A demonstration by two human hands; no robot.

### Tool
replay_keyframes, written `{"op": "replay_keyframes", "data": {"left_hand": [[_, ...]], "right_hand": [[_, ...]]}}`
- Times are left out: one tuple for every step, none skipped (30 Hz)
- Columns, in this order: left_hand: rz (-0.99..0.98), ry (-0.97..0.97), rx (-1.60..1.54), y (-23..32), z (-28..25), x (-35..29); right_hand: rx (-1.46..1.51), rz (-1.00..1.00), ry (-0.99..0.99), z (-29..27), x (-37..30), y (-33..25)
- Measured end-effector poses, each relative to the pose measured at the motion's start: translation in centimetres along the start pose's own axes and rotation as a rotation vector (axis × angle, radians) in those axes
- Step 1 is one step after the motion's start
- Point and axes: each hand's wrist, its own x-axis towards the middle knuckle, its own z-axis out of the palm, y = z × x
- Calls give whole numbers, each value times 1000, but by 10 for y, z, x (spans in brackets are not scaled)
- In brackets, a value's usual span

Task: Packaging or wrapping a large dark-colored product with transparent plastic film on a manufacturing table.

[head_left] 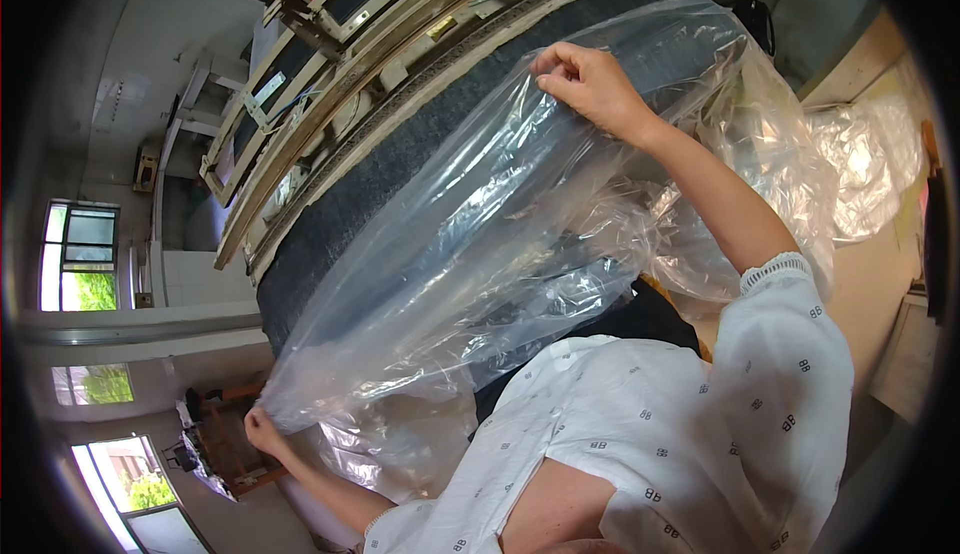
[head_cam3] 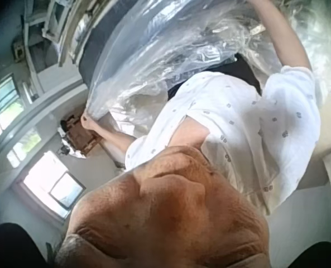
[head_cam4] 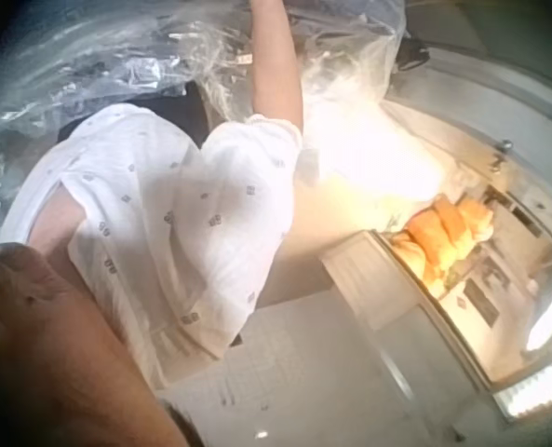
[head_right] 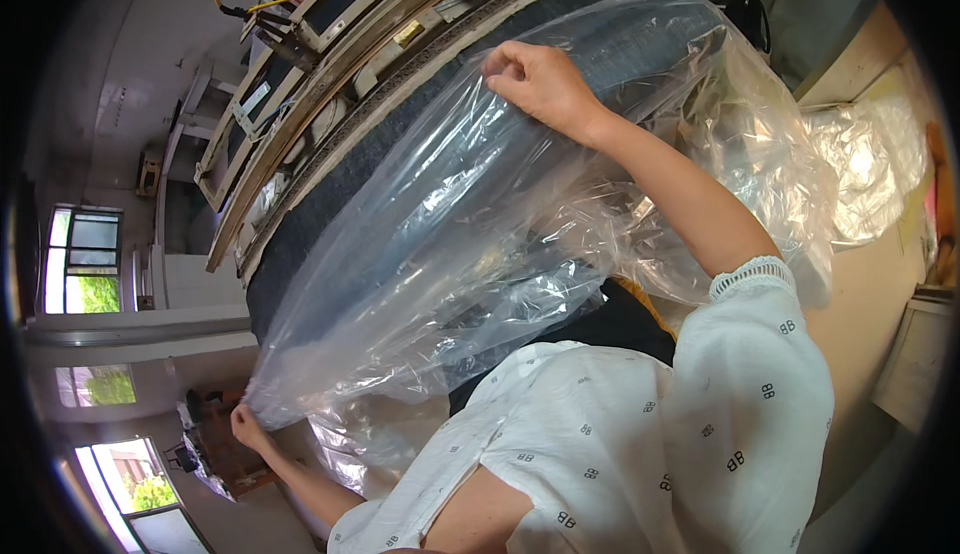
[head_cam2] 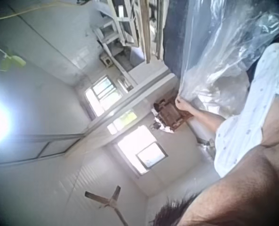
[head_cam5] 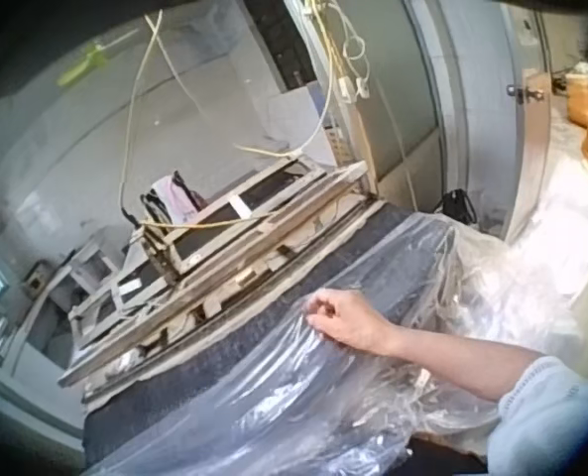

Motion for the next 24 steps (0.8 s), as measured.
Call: {"op": "replay_keyframes", "data": {"left_hand": [[31, -42, 433, 39, 7, -8], [250, 73, 521, 92, 11, -23], [495, 200, 377, 107, 18, -21], [569, 155, 201, 147, 31, -19], [623, 20, -71, 217, 44, -28], [575, -139, -357, 289, 51, -49], [691, -171, -503, 343, 56, -66], [774, -221, -569, 398, 58, -89], [828, -293, -682, 438, 66, -107], [934, -288, -705, 474, 65, -124], [1018, -298, -745, 503, 69, -136], [1125, -305, -784, 532, 72, -144], [1233, -312, -822, 555, 76, -151], [1226, -308, -825, 567, 81, -156], [1301, -297, -848, 581, 87, -163], [1373, -284, -868, 589, 92, -170], [1374, -288, -877, 590, 96, -178], [1160, -493, -1078, 588, 104, -185], [927, -695, -1258, 586, 111, -190], [835, -783, -1336, 584, 117, -195], [825, -843, -1365, 579, 128, -199], [666, -999, -1495, 575, 132, -202], [493, -1147, -1619, 572, 133, -205], [483, -1136, -1616, 572, 130, -208]], "right_hand": [[-6, 8, 12, -3, -7, -4], [-83, -6, 24, -6, -12, -10], [-147, -32, 25, -6, -15, -17], [-149, -35, 22, -5, -19, -22], [-187, -31, 21, -7, -24, -25], [-221, -24, 21, -10, -29, -26], [-222, -21, 18, -11, -32, -28], [-222, -28, 9, -15, -36, -28], [-217, -40, -4, -18, -39, -29], [-220, -39, -8, -20, -42, -35], [-160, -17, -46, -22, -45, -44], [-102, 8, -83, -23, -49, -51], [-110, 9, -86, -22, -53, -54], [28, 28, -133, -20, -56, -57], [162, 57, -165, -21, -59, -58], [305, 81, -208, -20, -62, -56], [299, 86, -204, -26, -63, -57], [472, 226, -268, -33, -63, -57], [648, 366, -327, -38, -64, -56], [650, 414, -400, -44, -63, -51], [654, 422, -404, -49, -60, -51], [544, 429, -455, -57, -56, -61], [433, 433, -506, -62, -51, -64], [230, 114, -361, -62, -42, -47]]}}
